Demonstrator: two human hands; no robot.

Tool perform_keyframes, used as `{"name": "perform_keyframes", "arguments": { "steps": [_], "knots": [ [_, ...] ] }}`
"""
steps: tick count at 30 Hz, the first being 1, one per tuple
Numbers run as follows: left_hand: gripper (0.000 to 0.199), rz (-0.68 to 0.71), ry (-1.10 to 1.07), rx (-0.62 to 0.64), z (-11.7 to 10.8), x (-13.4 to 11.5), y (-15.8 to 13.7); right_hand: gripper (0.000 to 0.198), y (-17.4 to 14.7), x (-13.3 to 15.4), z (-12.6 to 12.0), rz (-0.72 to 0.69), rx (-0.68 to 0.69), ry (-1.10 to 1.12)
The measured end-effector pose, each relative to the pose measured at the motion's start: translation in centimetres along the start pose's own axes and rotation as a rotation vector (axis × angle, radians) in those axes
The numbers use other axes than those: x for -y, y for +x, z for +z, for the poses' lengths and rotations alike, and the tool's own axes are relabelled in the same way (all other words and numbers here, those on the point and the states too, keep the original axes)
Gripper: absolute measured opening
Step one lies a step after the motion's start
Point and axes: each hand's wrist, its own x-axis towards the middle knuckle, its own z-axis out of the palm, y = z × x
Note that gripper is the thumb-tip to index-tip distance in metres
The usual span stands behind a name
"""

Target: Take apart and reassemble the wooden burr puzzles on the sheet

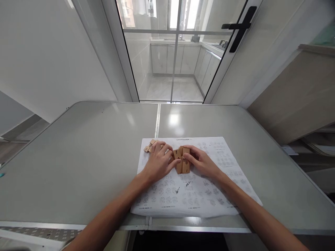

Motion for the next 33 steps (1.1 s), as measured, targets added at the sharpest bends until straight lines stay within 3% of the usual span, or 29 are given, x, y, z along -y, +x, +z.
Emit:
{"name": "perform_keyframes", "arguments": {
  "steps": [9, 13, 16, 19, 23, 29, 33],
  "knots": [
    [0.020, -0.072, -0.054, 0.021, 0.6, 0.2, -0.1, 0.041, 0.3, 0.0, 0.2, 0.082, -0.139, 0.161],
    [0.018, -0.010, -0.061, 0.070, -0.1, -0.2, -0.1, 0.041, 0.5, 0.5, 0.0, 0.114, -0.221, 0.275],
    [0.029, 0.065, -0.086, 0.125, -0.5, -0.3, -0.1, 0.040, 0.6, 0.9, -0.2, 0.119, -0.273, 0.333],
    [0.036, 0.083, -0.092, 0.155, -0.5, -0.1, -0.1, 0.039, 0.6, 1.0, -0.3, 0.115, -0.288, 0.378],
    [0.022, 0.056, -0.052, 0.143, 0.1, 0.1, -0.1, 0.041, 0.7, 0.8, -0.4, 0.132, -0.303, 0.425],
    [0.016, 0.061, 0.036, 0.158, 0.6, -0.1, -0.2, 0.040, 0.6, 0.9, -0.5, 0.154, -0.320, 0.462],
    [0.024, -0.037, -0.038, 0.133, 0.7, 0.0, -0.1, 0.036, 0.6, 0.9, -0.7, 0.135, -0.305, 0.512]
  ]
}}
